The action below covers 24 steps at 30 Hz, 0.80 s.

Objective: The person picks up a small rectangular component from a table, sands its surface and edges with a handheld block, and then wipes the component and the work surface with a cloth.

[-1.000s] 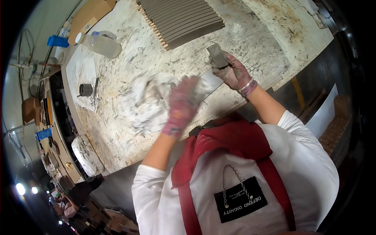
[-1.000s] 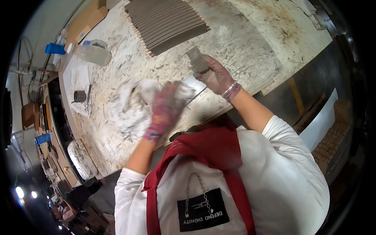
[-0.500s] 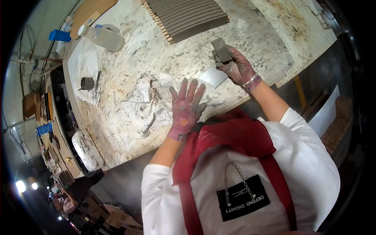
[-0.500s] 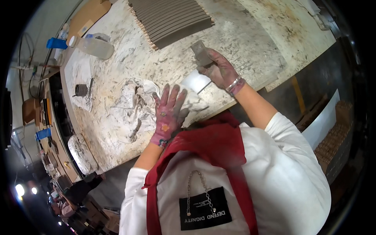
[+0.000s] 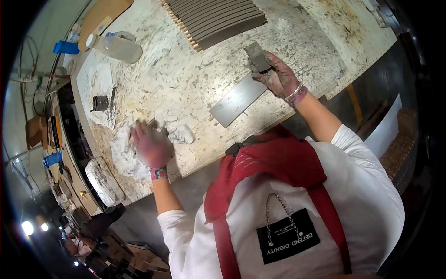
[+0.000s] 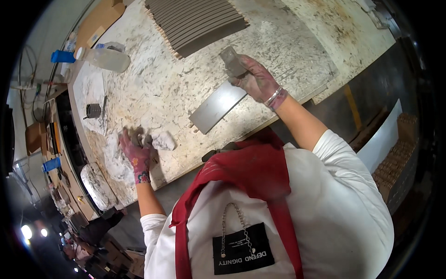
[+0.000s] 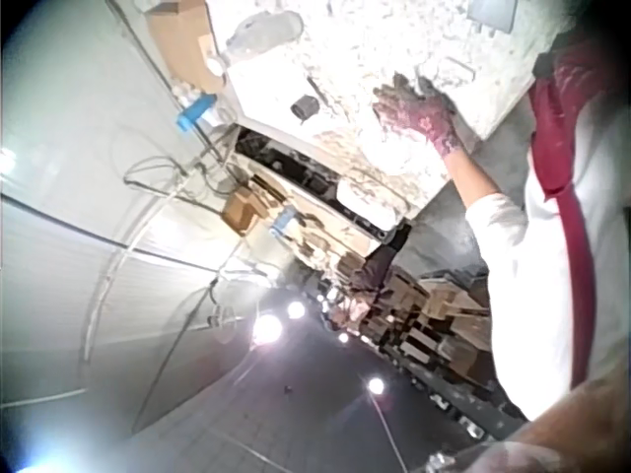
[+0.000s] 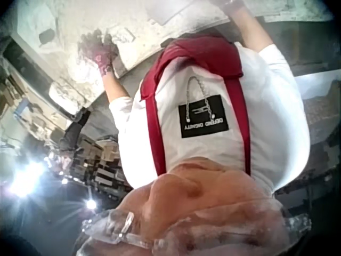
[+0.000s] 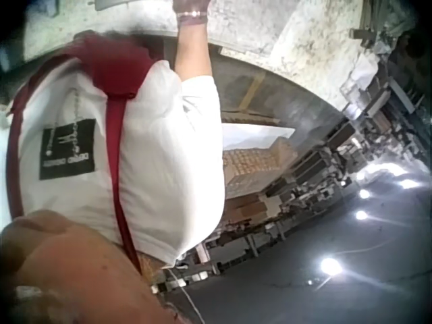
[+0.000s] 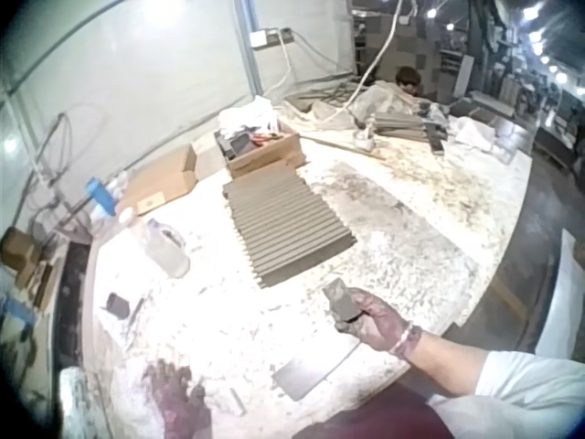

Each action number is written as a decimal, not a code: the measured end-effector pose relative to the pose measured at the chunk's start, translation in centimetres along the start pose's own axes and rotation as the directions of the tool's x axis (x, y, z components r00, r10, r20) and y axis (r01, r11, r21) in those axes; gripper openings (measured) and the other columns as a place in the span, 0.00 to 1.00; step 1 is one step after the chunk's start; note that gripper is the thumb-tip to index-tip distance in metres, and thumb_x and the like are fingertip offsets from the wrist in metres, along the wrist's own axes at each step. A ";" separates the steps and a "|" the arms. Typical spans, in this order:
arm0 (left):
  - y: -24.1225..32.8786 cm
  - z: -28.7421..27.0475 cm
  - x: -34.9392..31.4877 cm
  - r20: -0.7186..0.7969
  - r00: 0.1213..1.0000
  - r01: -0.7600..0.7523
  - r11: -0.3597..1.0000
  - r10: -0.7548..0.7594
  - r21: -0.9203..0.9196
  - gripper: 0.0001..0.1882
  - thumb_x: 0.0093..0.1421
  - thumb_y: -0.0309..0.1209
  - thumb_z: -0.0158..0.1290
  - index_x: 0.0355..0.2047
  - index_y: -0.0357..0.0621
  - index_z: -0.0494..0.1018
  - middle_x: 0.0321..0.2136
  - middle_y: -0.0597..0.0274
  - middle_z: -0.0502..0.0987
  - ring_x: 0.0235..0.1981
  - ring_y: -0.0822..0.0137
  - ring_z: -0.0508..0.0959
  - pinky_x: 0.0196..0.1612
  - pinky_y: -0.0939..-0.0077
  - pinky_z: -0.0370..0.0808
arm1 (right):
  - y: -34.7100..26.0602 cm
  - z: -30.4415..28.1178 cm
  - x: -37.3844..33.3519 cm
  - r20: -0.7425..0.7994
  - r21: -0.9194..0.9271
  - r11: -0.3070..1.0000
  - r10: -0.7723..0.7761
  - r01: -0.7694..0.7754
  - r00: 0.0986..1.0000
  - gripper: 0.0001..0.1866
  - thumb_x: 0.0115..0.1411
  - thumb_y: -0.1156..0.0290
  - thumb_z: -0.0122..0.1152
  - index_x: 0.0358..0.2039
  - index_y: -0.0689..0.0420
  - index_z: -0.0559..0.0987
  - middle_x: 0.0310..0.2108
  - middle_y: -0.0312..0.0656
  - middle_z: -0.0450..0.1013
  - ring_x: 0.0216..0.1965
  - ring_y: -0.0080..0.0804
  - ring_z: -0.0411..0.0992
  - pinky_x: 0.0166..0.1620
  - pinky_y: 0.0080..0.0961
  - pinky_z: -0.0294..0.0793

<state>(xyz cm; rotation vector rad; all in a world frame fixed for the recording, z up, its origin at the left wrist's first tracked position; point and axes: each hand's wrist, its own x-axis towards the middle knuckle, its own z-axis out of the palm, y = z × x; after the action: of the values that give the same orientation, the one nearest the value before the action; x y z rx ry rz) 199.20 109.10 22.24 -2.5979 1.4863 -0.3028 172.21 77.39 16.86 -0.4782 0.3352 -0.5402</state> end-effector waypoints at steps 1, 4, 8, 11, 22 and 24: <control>-0.3 1.9 -0.4 -0.148 0.986 0.092 0.993 -0.081 0.069 0.20 0.54 0.45 0.53 0.39 0.45 0.80 0.50 0.53 0.73 0.57 0.46 0.66 0.61 0.62 0.62 | 0.0 0.0 0.0 0.012 0.011 1.000 0.007 -0.007 1.000 0.20 0.66 0.62 0.50 0.54 0.58 0.69 0.47 0.43 0.72 0.45 0.33 0.72 0.47 0.32 0.74; -1.0 3.7 -0.9 -0.312 0.907 0.283 0.958 -0.282 -0.043 0.22 0.59 0.46 0.50 0.41 0.38 0.76 0.52 0.54 0.72 0.55 0.48 0.69 0.59 0.61 0.65 | 0.1 -0.2 0.0 0.005 0.015 1.000 0.002 -0.002 1.000 0.18 0.65 0.62 0.51 0.53 0.57 0.69 0.48 0.43 0.72 0.46 0.34 0.72 0.47 0.33 0.74; 5.6 -0.9 1.2 0.227 0.885 0.380 0.347 -0.408 -0.857 0.10 0.53 0.31 0.59 0.34 0.41 0.76 0.34 0.53 0.77 0.39 0.57 0.77 0.45 0.63 0.73 | 0.3 -0.3 0.0 -0.016 0.024 1.000 -0.008 0.008 1.000 0.17 0.65 0.62 0.52 0.52 0.55 0.70 0.48 0.43 0.71 0.46 0.36 0.71 0.46 0.35 0.75; 14.9 -3.3 3.2 -0.152 0.982 -0.189 0.700 0.115 -0.689 0.09 0.52 0.33 0.58 0.33 0.45 0.75 0.30 0.54 0.76 0.33 0.54 0.75 0.38 0.63 0.72 | 0.2 0.0 0.2 -0.071 0.008 1.000 0.011 -0.010 0.997 0.18 0.64 0.62 0.52 0.52 0.55 0.70 0.48 0.44 0.71 0.46 0.37 0.71 0.46 0.35 0.75; 12.2 -2.3 7.3 0.030 0.998 -0.034 0.934 0.048 -0.356 0.10 0.59 0.36 0.51 0.35 0.44 0.74 0.36 0.46 0.76 0.37 0.47 0.74 0.40 0.58 0.72 | 0.6 1.5 -0.5 -0.075 -0.071 0.997 0.017 -0.022 0.997 0.19 0.62 0.61 0.57 0.51 0.54 0.68 0.43 0.39 0.69 0.42 0.29 0.69 0.43 0.33 0.74; 13.9 -3.4 8.3 0.071 0.997 0.012 0.896 0.022 -0.443 0.13 0.57 0.38 0.52 0.38 0.44 0.75 0.39 0.45 0.76 0.39 0.47 0.74 0.42 0.59 0.73 | 0.6 1.5 -0.3 -0.108 -0.048 0.998 0.029 -0.034 0.994 0.19 0.62 0.61 0.56 0.51 0.54 0.68 0.43 0.39 0.70 0.41 0.29 0.69 0.43 0.33 0.74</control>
<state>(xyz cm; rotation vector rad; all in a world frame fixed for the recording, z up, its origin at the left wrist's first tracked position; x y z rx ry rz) 190.81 94.87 23.49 -2.9015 1.7017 0.1579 172.82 78.54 17.90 -0.4919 0.4592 -0.5289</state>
